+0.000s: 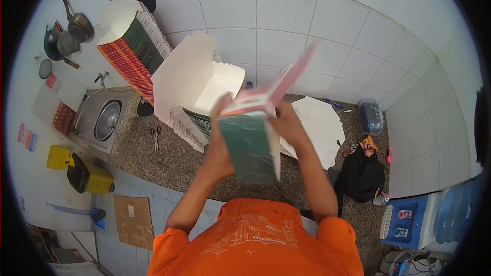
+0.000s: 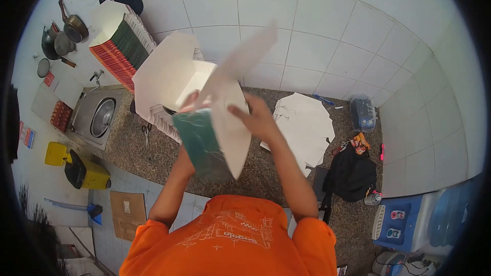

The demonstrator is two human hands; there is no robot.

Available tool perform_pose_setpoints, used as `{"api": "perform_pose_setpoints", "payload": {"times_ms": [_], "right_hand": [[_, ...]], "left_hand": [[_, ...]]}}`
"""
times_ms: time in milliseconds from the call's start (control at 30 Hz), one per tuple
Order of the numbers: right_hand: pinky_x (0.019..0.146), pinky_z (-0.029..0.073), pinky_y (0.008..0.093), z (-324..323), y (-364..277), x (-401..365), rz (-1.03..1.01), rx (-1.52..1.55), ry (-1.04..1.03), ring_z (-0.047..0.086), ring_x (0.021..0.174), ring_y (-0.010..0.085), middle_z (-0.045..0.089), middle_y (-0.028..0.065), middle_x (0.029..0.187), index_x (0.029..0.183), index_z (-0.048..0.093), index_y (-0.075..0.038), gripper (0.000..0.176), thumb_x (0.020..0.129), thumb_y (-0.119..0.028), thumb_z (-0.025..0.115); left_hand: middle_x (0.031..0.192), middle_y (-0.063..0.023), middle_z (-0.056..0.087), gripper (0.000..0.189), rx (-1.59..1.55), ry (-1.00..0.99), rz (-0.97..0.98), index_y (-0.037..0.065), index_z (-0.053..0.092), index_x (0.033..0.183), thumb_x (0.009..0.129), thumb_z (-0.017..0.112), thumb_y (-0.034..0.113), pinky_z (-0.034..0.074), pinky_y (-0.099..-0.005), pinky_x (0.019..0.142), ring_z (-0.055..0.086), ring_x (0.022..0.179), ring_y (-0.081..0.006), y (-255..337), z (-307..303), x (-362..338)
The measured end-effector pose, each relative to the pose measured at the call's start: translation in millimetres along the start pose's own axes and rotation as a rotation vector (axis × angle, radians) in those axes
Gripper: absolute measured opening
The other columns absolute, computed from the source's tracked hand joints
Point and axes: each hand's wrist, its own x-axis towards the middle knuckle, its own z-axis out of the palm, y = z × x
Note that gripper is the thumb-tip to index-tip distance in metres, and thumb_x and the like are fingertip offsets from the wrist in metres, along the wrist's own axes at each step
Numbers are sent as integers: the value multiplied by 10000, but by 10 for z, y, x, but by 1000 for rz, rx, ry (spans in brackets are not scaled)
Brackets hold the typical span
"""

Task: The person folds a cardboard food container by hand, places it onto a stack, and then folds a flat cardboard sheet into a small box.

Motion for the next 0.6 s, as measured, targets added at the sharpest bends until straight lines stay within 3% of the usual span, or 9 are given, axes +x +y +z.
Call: {"api": "perform_pose_setpoints", "payload": {"times_ms": [33,100,167,267,333,467,533,600], "right_hand": [[854,546,374,-33,-115,215,13,-63,-4,710,936,221,740,161,1046,1215,669,33,415,903,-238,709],[854,545,391,-17,-140,789,-159,-203,-64,720,928,299,740,198,1032,1166,694,24,400,868,-242,721],[875,552,430,92,-218,1351,-251,-395,-159,714,973,368,737,223,1069,1130,731,-8,453,796,-313,756],[873,566,433,279,-237,2006,-243,-633,-249,719,974,364,742,205,1079,1135,746,-31,524,714,-338,805],[809,561,457,362,-215,2227,-224,-881,-384,706,886,381,750,167,977,1013,750,-18,445,701,-331,799],[818,580,472,437,-144,2258,-199,-1051,-264,716,913,379,742,188,944,949,749,-14,384,676,-276,813],[820,606,465,465,-218,2153,-186,-1100,-192,727,961,388,731,210,996,958,734,-6,252,715,-68,735],[817,604,465,464,-219,2098,-169,-1085,-178,724,965,387,727,205,1011,976,728,-11,262,720,-66,742]], "left_hand": [[1292,-185,611,709,1,1,5,38,614,1318,705,892,259,386,-496,1103,484,1330,-412,-23,-105,16],[1248,-185,626,606,396,-152,-103,28,650,1257,724,875,207,419,-506,1043,528,1253,-436,-110,-405,38],[1238,-191,636,539,477,-110,-45,21,663,1228,751,869,164,442,-483,1007,567,1193,-426,-565,-495,-143],[1181,-183,662,397,532,19,54,20,711,1108,769,880,140,475,-450,924,615,1101,-406,-609,-468,-159],[1134,-161,665,361,553,65,110,22,714,1059,762,888,134,489,-447,903,629,1043,-381,-642,-477,-181],[933,-87,655,247,473,195,110,45,718,883,744,894,146,469,-467,908,600,1015,-319,-689,-451,-236],[893,-71,655,225,540,202,64,61,716,840,748,894,164,436,-460,930,594,1026,-303,-566,-496,-147],[852,-55,654,212,604,204,12,77,715,797,752,894,182,403,-452,951,587,1036,-288,-490,-508,-108]]}}
